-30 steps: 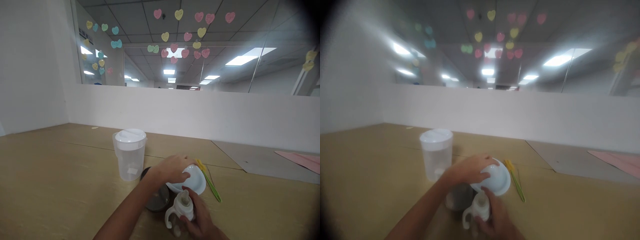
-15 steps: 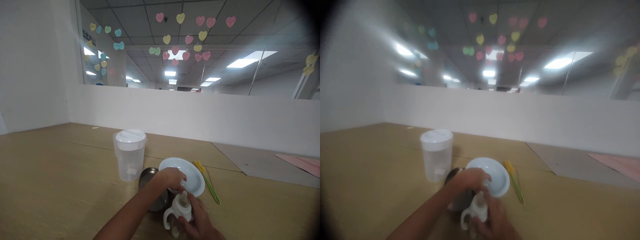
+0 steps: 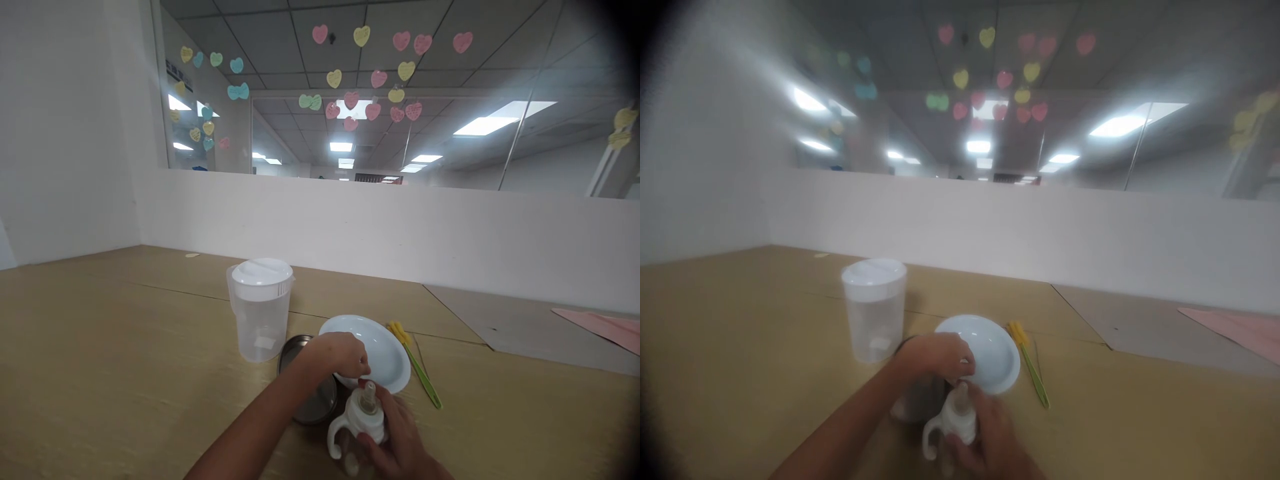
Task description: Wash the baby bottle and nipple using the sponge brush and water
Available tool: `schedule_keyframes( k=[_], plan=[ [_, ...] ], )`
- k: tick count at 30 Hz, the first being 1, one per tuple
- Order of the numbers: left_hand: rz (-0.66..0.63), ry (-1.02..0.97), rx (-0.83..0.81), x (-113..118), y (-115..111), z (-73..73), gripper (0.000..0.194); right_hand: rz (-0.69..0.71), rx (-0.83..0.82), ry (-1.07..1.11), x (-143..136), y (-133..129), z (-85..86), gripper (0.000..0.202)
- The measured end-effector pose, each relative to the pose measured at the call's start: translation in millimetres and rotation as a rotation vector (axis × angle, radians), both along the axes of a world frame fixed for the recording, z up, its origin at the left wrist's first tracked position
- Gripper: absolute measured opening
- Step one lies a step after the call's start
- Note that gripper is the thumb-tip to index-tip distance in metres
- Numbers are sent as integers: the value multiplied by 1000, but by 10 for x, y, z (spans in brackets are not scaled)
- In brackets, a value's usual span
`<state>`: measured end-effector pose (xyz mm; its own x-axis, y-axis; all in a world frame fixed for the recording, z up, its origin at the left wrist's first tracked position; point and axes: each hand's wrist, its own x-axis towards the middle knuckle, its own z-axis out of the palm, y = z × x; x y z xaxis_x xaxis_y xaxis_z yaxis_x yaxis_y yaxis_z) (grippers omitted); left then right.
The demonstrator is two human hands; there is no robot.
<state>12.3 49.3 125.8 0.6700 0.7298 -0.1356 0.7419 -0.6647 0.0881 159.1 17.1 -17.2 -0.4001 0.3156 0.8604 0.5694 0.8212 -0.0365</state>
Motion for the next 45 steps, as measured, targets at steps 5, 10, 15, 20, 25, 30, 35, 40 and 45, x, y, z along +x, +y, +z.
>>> schedule_keyframes(
  k=[5, 10, 15, 20, 25, 30, 35, 40, 45],
  plan=[
    [-56, -129, -23, -115, -294, 289, 32, -13, 18, -8, 0, 11, -19, 50],
    [-58, -175, -75, -203, -566, 436, 33, -13, 40, -10, -6, 19, -28, 48],
    [32, -127, -107, -194, -677, 451, 33, -14, 29, 4, 14, 27, -75, 52],
    [1, -103, -57, -212, -689, 434, 32, -4, 2, 12, 9, 30, -80, 60],
    [-1, -70, -21, -206, -692, 410, 28, -11, 52, 15, -9, 18, -46, 60],
    [-67, -30, 62, -184, -673, 394, 19, -23, 67, 21, -8, 17, -48, 61],
    [-98, -7, 157, -163, -661, 399, 19, -28, 52, 13, -19, 4, -4, 56],
    [-153, -17, 199, -120, -646, 403, 15, 6, -25, 39, -1, 27, -87, 49],
    [-191, -34, 246, -85, -621, 356, 20, -61, -101, 209, 4, 55, -223, 53]
  ],
)
